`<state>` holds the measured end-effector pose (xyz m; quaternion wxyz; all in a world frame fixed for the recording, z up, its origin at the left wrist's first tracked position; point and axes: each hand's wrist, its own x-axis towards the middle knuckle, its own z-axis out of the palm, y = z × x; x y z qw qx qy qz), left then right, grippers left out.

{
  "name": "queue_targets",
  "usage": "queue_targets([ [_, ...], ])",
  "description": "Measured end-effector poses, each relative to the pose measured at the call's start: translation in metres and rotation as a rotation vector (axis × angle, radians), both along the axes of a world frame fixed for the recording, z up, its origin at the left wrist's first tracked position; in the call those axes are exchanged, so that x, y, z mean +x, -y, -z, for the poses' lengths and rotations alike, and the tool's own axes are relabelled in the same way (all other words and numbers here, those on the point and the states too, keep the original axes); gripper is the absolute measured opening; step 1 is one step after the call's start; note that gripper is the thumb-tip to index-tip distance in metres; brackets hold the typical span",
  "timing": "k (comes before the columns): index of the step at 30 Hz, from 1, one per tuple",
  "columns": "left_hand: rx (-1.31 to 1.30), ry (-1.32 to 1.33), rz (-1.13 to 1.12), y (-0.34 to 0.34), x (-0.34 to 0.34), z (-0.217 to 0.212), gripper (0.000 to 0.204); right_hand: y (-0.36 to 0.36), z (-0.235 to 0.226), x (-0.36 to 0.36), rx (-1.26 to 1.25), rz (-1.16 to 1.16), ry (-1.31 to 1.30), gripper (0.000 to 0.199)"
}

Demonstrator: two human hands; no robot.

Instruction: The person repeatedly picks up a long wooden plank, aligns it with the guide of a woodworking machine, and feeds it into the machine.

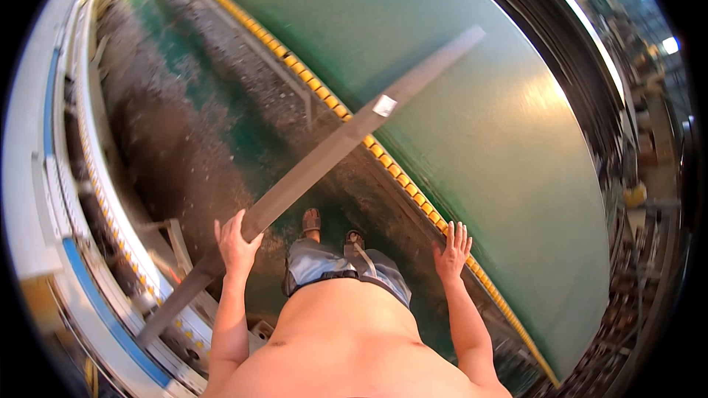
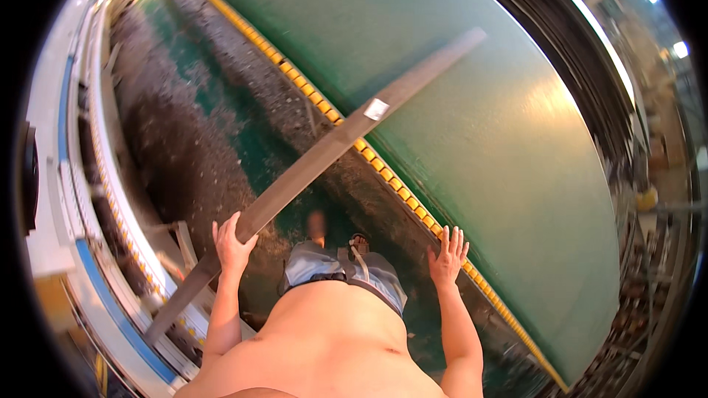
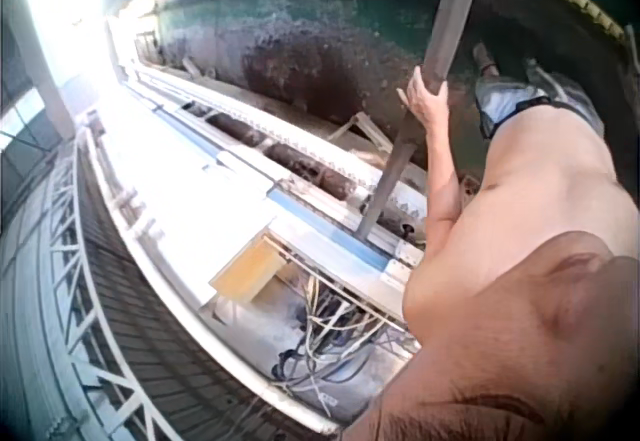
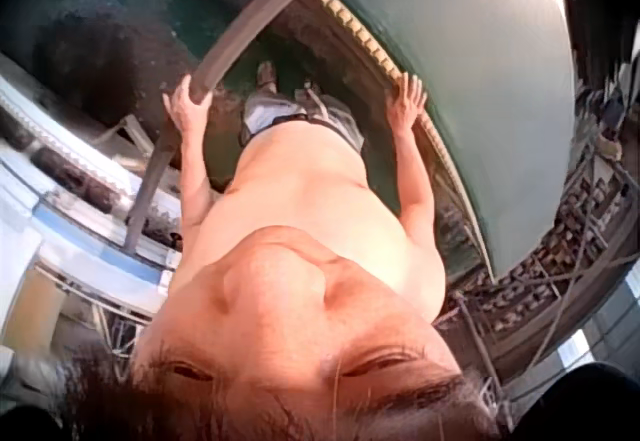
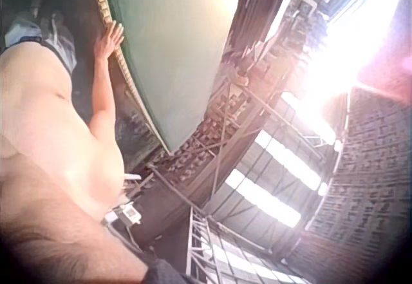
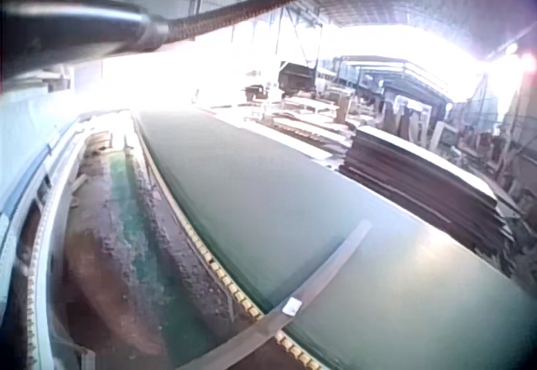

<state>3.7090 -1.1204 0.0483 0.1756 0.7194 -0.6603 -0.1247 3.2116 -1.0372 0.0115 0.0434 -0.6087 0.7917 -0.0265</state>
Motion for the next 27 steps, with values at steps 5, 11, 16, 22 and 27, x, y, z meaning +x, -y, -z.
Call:
queue_targets([
  [5, 0.007, 0.050, -0.005, 0.039, 0.034, 0.002, 0.074, -0.062, -0.012, 0.015, 0.030, 0.194, -0.043, 0.078],
  [11, 0.099, 0.091, -0.010, 0.071, 0.058, 0.009, 0.080, -0.195, 0.001, 0.029, 0.043, 0.576, -0.096, 0.083],
  [16, 0.115, -0.163, 0.145, 0.127, 0.118, 0.047, 0.082, -0.341, 0.042, 0.066, 0.181, 0.996, 0.020, 0.084],
  [22, -0.389, 0.103, 0.104, 0.154, 0.062, 0.095, 0.097, -0.477, 0.092, 0.103, 0.152, 1.528, 0.188, 0.081],
  [27, 0.358, -0.045, 0.477, 0.032, -0.150, 0.185, 0.072, -0.554, 0.121, 0.105, -0.081, 1.870, 0.358, 0.076],
])
